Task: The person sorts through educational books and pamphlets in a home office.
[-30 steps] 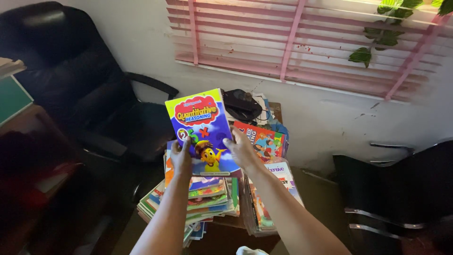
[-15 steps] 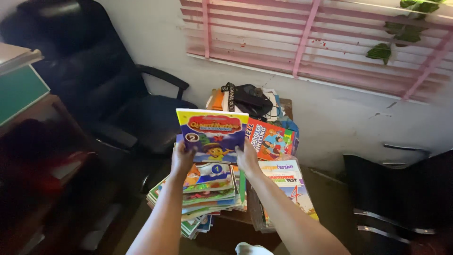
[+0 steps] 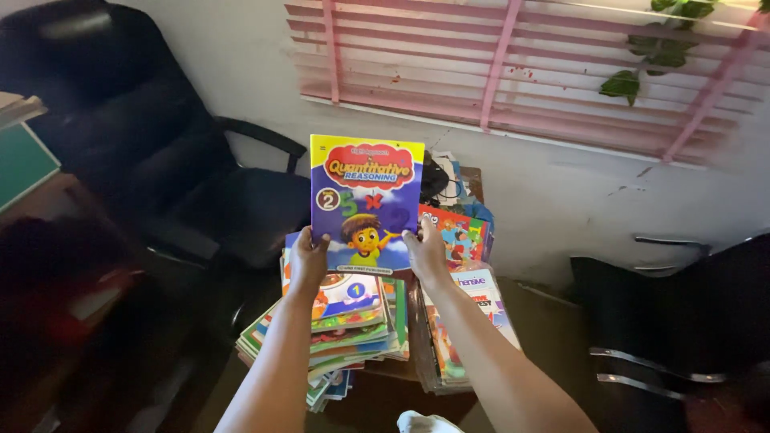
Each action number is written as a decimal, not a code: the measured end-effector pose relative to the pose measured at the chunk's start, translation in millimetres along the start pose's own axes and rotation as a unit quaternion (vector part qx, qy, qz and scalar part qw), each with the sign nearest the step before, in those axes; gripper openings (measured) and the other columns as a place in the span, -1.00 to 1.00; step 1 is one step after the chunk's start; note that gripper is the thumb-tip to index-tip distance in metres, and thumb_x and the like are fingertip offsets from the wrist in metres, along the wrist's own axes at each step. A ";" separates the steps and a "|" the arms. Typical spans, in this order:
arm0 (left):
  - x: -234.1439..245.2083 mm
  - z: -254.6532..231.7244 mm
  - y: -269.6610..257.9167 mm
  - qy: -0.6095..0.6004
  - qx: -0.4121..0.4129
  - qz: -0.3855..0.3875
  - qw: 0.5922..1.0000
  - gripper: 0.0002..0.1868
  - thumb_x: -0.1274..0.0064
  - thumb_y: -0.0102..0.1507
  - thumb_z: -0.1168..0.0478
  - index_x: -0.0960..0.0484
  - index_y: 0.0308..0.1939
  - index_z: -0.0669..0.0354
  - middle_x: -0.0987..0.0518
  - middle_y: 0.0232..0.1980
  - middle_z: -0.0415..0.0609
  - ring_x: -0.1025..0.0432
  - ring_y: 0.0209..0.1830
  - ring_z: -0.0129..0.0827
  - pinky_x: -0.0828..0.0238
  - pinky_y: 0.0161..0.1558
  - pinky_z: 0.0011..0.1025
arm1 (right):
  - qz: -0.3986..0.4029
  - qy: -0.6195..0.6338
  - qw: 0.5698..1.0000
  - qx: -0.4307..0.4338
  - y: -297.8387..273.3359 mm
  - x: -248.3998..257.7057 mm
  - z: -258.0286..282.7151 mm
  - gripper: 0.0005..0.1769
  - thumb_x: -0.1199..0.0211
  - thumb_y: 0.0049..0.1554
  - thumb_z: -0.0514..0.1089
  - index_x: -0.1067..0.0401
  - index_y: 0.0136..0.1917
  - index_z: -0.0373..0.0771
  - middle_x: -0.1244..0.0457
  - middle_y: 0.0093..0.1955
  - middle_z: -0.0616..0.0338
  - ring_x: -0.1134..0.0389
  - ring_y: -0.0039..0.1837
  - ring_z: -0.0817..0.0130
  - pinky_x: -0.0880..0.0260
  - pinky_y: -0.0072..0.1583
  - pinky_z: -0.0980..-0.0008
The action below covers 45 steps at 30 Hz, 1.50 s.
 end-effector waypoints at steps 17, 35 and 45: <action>-135.8 29.5 0.9 -0.184 0.116 0.087 0.972 -0.72 -0.10 0.30 0.28 -0.59 0.11 0.14 -0.64 -0.08 -0.13 -0.43 -0.16 -0.45 -0.35 -0.07 -0.40 | -0.009 0.094 0.994 -0.054 -13.1 110.0 -91.2 -0.41 -0.02 0.12 -0.53 -0.28 0.39 -0.23 -0.34 0.12 0.10 -0.41 0.03 0.37 -0.42 0.04 0.36; -284.1 152.3 -76.4 0.032 0.188 0.155 0.969 -0.56 -0.14 0.15 0.23 -0.59 0.06 0.45 -0.67 -0.09 0.24 -0.56 -0.11 -0.04 -0.47 -0.06 -0.16 | -0.040 0.026 0.963 -0.264 -98.7 221.1 -169.4 -0.68 -0.01 0.17 -0.41 -0.41 0.15 -0.21 -0.38 -0.19 0.14 -0.46 -0.26 0.38 -0.42 -0.27 0.41; -295.6 242.8 -97.0 0.375 0.047 0.348 0.858 -0.75 0.10 0.30 0.23 -0.60 -0.04 0.28 -0.50 -0.09 0.12 -0.37 -0.19 -0.21 -0.27 -0.23 -0.36 | 0.029 -0.038 0.948 -0.315 -129.6 240.7 -235.4 -0.61 -0.19 0.09 -0.43 -0.43 0.18 -0.18 -0.40 -0.06 0.15 -0.46 -0.15 0.36 -0.51 -0.20 0.34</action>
Point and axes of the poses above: each hand's wrist, its own y-axis towards the middle knuckle, its own x-axis out of the back of the hand, z = x × y, the point moved 2 cm from there along y, towards the middle knuckle
